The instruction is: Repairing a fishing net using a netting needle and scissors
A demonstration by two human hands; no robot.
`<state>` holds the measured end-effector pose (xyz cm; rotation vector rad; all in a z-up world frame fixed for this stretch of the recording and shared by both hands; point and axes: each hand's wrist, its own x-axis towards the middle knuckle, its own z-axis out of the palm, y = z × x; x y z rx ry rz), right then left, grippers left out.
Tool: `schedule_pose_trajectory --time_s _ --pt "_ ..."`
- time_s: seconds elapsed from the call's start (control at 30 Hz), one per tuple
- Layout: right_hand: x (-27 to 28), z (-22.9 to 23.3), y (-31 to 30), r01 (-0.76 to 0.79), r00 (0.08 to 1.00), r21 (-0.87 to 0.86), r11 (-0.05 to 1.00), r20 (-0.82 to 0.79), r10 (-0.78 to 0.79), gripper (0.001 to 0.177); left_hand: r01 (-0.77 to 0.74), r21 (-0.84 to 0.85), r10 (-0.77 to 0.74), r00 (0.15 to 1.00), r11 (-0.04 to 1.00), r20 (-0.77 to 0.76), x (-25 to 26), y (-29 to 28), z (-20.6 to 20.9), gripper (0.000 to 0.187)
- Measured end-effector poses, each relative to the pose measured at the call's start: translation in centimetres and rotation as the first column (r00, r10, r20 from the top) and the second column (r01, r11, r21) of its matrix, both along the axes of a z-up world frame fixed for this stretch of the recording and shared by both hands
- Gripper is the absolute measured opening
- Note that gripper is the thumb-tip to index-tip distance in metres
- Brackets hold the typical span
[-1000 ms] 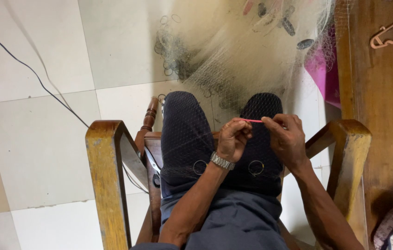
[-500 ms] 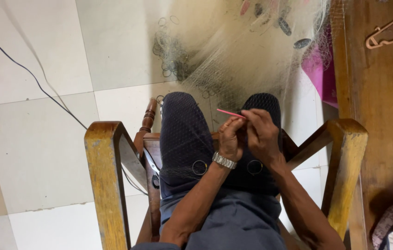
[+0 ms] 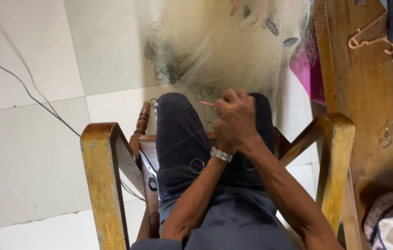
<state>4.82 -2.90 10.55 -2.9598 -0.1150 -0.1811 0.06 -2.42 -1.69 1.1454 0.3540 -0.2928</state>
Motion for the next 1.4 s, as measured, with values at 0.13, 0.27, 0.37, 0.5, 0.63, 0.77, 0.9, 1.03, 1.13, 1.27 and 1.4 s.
schedule_pose_trajectory --time_s 0.13,0.27,0.37,0.5,0.63,0.77,0.9,1.03,1.13,1.27,1.4 --pt "1.0 6.2 5.5 -0.322 0.942 0.24 0.916 0.173 0.286 0.009 -0.113 -0.132 0.104 0.992 0.985 -0.073 0.1 -0.6 -0.4 0.009" --pt "-3.8 4.5 8.6 -0.549 0.8 0.652 0.524 0.226 0.556 0.019 -0.191 -0.25 0.181 0.981 0.949 -0.065 0.5 0.7 0.2 0.008" --pt "-7.1 8.5 7.8 -0.45 0.596 0.847 0.285 0.047 0.802 0.053 -0.06 -0.364 0.053 0.998 0.929 -0.03 0.3 2.1 1.8 0.009" --pt "-8.4 11.4 7.5 -0.39 0.619 0.899 0.197 0.097 0.78 0.016 0.042 -0.336 -0.024 0.998 0.941 0.059 0.1 3.0 2.6 0.01" --pt "-8.2 13.4 7.0 -0.139 0.61 0.99 -0.016 0.099 0.786 0.032 0.138 -0.329 -0.077 0.979 0.934 0.191 -0.2 3.7 2.6 0.01" --pt "-8.6 13.6 6.8 0.033 0.597 0.997 -0.072 0.038 0.801 0.032 0.208 -0.33 -0.096 0.941 0.921 0.324 -0.8 4.0 2.6 0.008" --pt "-8.3 13.7 7.9 -0.029 0.688 0.979 -0.204 0.168 0.707 0.039 0.238 -0.279 -0.132 0.927 0.93 0.351 -1.3 4.4 3.6 0.011" --pt "-8.9 13.1 8.1 0.01 0.687 0.991 -0.135 0.091 0.721 0.03 0.239 -0.354 -0.115 0.935 0.904 0.336 -1.7 4.2 4.5 0.006" --pt "-9.7 12.2 8.3 0.129 0.644 0.987 -0.096 -0.01 0.765 0.029 0.216 -0.307 -0.102 0.932 0.927 0.348 -1.9 4.2 4.8 0.012" --pt "-10.2 11.4 8.9 0.198 0.667 0.979 0.051 -0.172 0.725 0.028 0.209 -0.27 -0.103 0.928 0.94 0.358 -2.1 4.1 5.2 0.018" --pt "-9.5 11.8 9.3 0.134 0.705 0.99 0.036 -0.121 0.699 0.012 0.169 -0.325 -0.078 0.958 0.931 0.275 -2.4 3.1 5.1 0.024"
